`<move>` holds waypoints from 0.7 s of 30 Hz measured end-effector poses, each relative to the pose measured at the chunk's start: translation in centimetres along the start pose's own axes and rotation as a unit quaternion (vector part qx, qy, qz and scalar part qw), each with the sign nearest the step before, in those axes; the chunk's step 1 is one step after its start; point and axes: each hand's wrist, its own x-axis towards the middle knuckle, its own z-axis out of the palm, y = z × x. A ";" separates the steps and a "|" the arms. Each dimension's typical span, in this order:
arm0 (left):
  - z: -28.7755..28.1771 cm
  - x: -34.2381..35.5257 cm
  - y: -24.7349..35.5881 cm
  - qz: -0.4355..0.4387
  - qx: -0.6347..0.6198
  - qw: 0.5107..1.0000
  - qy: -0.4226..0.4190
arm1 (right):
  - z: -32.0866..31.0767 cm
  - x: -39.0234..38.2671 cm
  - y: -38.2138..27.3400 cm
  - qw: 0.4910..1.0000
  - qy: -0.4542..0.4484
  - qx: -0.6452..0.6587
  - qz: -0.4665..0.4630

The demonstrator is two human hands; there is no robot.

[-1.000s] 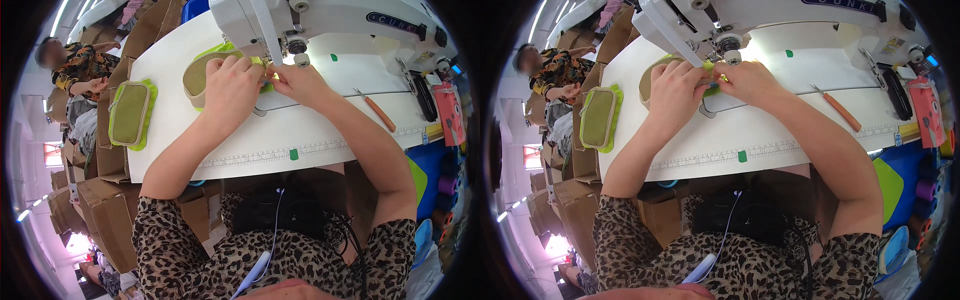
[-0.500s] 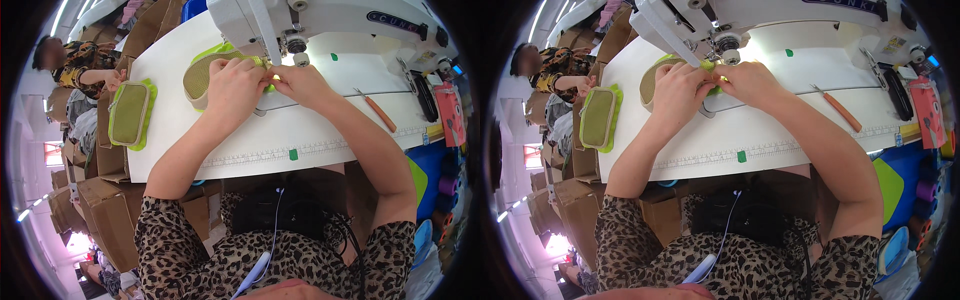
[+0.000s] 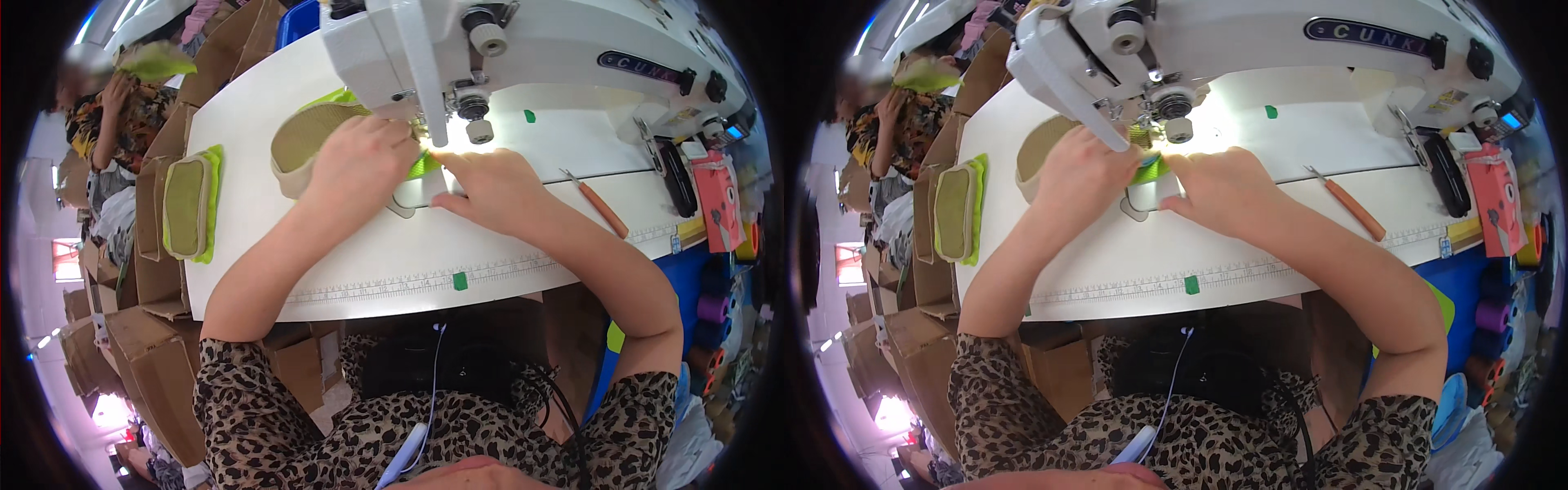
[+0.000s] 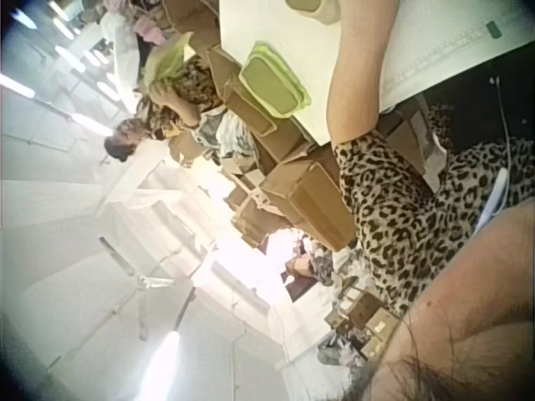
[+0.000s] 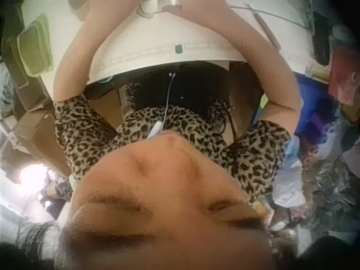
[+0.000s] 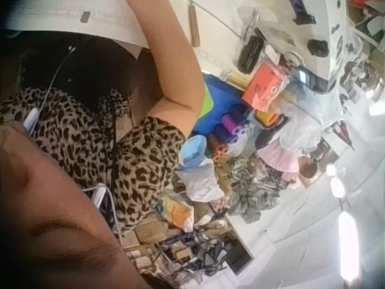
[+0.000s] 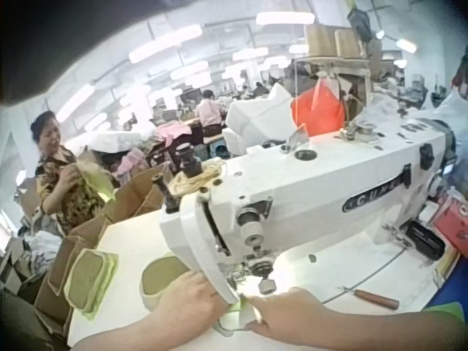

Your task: Sewing the edges and components of mesh pouches using an industrial sewing machine.

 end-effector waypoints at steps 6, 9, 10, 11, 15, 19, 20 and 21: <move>-0.4 0.2 0.3 -0.035 0.020 0.999 0.002 | -0.5 0.5 -0.3 0.999 -0.044 -0.024 -0.003; -0.4 0.5 0.4 -0.025 0.026 0.999 0.005 | -0.7 1.1 -0.8 0.998 -0.055 -0.019 0.013; -0.4 0.5 0.4 -0.001 0.039 0.999 0.009 | -0.7 1.3 -1.0 0.997 -0.072 -0.016 0.024; -0.5 0.6 0.4 0.023 0.052 0.998 0.013 | -0.6 1.4 -1.1 0.997 -0.071 -0.015 0.022; -0.6 1.2 1.7 0.046 0.084 0.995 -0.023 | 1.4 1.1 -1.3 0.999 -0.017 -0.048 -0.014; -0.4 -0.1 2.4 0.027 0.060 0.995 -0.072 | 2.2 0.7 -1.8 0.996 0.058 -0.064 -0.029; -0.3 -0.4 2.3 -0.011 0.025 0.996 -0.089 | 2.3 0.5 -1.7 0.995 0.062 -0.066 -0.034; -0.1 -0.6 2.2 -0.013 0.031 0.996 -0.088 | 2.2 0.3 -1.6 0.993 0.077 -0.064 -0.059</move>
